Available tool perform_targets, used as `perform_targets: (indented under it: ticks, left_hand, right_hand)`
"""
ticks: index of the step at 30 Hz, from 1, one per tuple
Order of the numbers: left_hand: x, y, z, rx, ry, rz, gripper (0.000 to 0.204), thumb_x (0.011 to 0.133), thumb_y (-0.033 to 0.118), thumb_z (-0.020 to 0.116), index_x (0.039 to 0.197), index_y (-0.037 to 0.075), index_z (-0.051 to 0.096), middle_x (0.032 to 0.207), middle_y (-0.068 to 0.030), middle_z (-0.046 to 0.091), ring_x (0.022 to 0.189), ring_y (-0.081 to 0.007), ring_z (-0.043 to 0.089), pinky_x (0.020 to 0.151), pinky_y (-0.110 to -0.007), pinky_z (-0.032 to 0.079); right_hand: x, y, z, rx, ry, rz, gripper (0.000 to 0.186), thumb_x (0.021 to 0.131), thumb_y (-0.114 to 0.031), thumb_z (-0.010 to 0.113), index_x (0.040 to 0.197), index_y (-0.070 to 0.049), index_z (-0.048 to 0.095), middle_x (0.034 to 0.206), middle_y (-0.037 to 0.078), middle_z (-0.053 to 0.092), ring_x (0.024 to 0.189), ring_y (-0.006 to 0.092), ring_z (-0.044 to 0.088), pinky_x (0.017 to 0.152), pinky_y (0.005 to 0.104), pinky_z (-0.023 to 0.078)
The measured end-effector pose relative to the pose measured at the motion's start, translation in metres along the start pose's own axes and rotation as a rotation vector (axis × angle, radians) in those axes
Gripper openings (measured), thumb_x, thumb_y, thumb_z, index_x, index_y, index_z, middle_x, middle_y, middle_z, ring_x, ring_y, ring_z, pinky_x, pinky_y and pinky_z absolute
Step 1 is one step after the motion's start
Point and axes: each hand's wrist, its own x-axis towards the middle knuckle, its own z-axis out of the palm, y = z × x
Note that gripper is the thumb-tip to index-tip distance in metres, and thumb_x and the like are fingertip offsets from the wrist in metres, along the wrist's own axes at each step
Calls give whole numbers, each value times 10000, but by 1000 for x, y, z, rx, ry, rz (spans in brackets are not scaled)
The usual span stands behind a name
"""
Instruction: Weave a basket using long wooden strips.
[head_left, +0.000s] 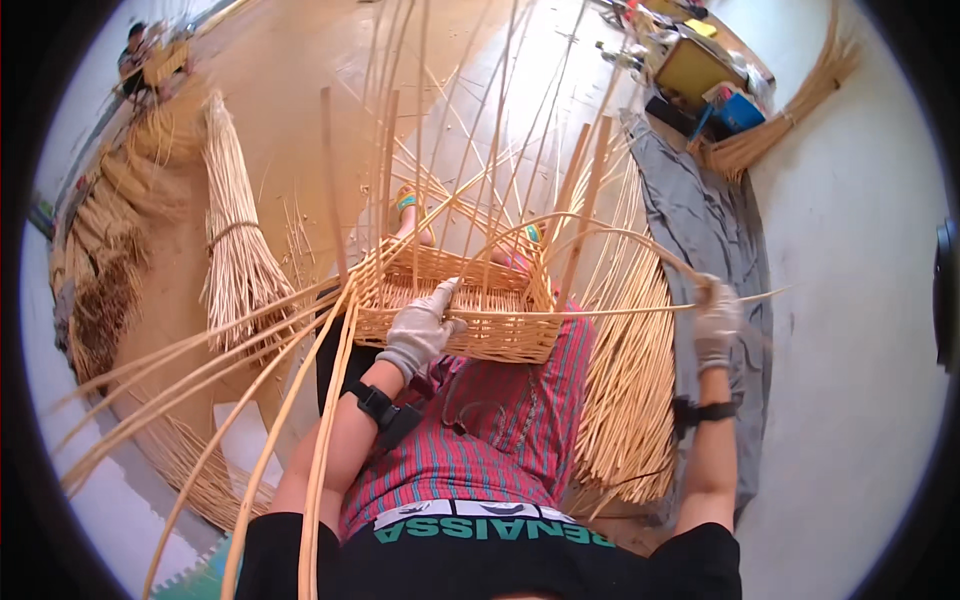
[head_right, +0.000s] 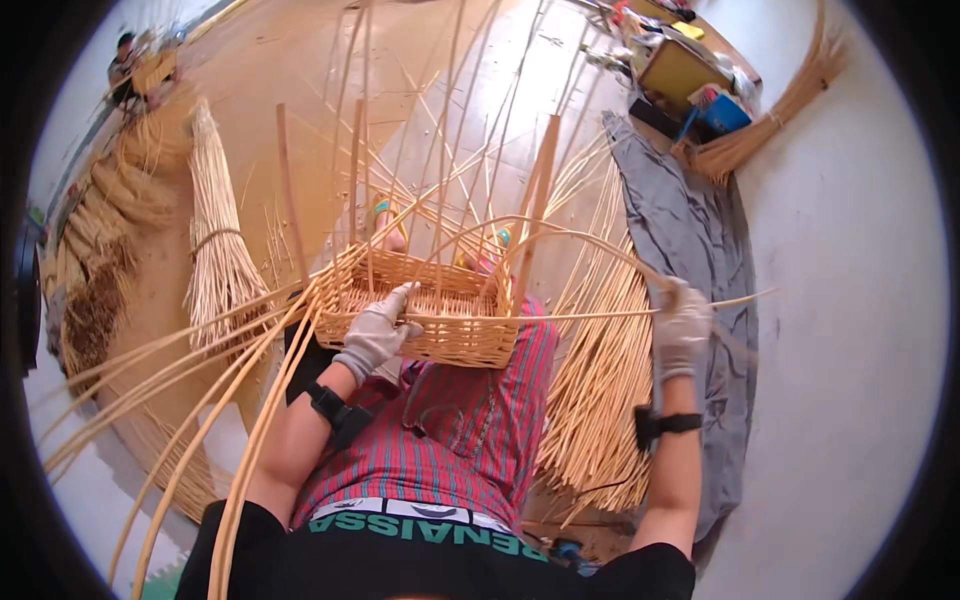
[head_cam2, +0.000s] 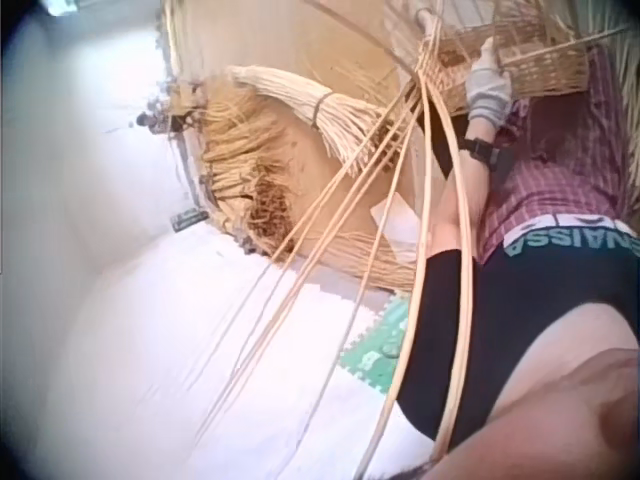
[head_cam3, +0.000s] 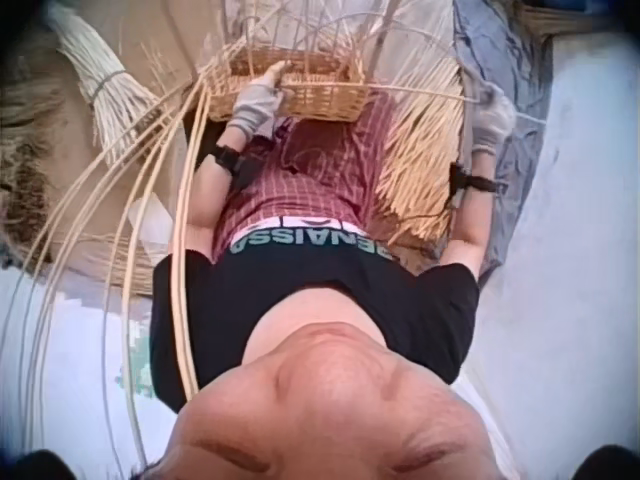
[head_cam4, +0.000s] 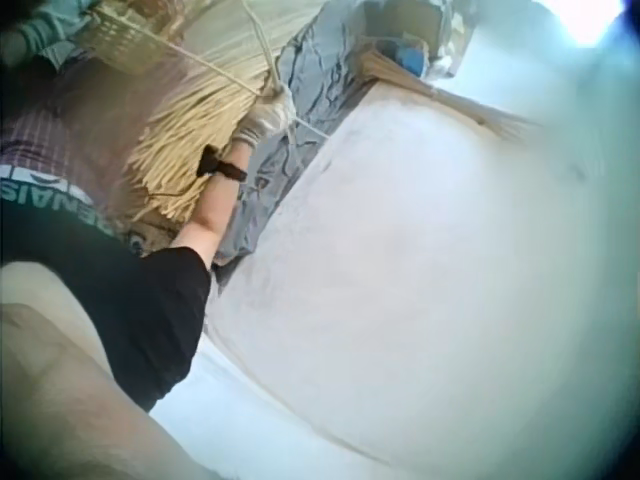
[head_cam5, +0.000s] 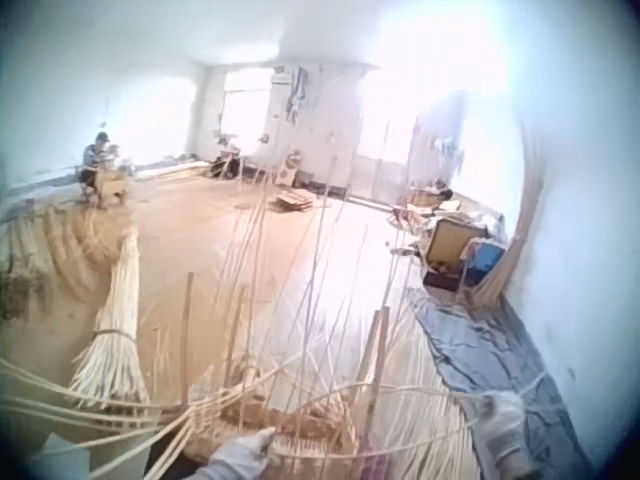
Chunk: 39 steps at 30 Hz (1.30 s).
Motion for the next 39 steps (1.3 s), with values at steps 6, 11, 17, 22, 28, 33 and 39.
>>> perform_targets:
  ticks: [6,11,17,22,28,33,39]
  left_hand:
    - [-2,6,4,17,49,52,732,838,156,795,1485,140,453,1160,-198,699,1016,-342,698,878,-422,537]
    - [-7,7,5,-234,125,60,669,873,112,740,1482,99,465,1249,-160,687,1096,-300,692,937,-379,522]
    - [-20,28,-17,-323,59,-316,486,1059,404,518,1415,72,508,1092,-149,691,649,-159,696,500,-302,528]
    - [11,30,-14,-335,-157,-478,596,1025,530,520,1372,46,517,998,-150,693,632,-208,710,501,-353,568]
    - [20,-6,3,-616,-347,-390,290,977,321,700,1087,61,630,979,-67,708,676,-159,697,596,-337,611]
    - [2,3,22,-524,-13,-309,384,1011,416,622,1004,34,668,818,-66,718,601,-141,693,532,-295,555]
    - [10,8,15,-481,27,-369,536,999,538,582,1106,27,707,816,-99,730,594,-175,706,560,-333,549]
  right_hand:
    - [-6,-9,10,105,-384,487,184,1001,-253,582,1100,-151,698,850,170,703,789,350,677,732,471,518]
    - [-2,-80,25,171,168,402,195,1018,-227,585,1150,-146,703,864,177,696,826,349,692,771,437,536]
    - [-46,-198,-6,1253,-742,574,352,1028,-185,608,1350,-52,557,1174,103,703,1037,255,689,852,326,557]
    - [-79,-215,52,1764,21,1061,286,1047,-192,584,1302,-81,518,1000,81,720,850,134,685,634,236,537]
    - [-57,-203,18,1415,-454,763,159,1054,-141,543,1154,-122,421,979,80,690,808,173,708,576,248,545]
    - [63,-264,69,1254,-694,303,304,979,-61,569,1266,-138,505,1103,171,713,962,285,721,759,365,574]
    - [104,-312,129,645,-289,-12,660,927,-126,671,1526,-139,394,1249,240,582,932,251,664,793,332,559]
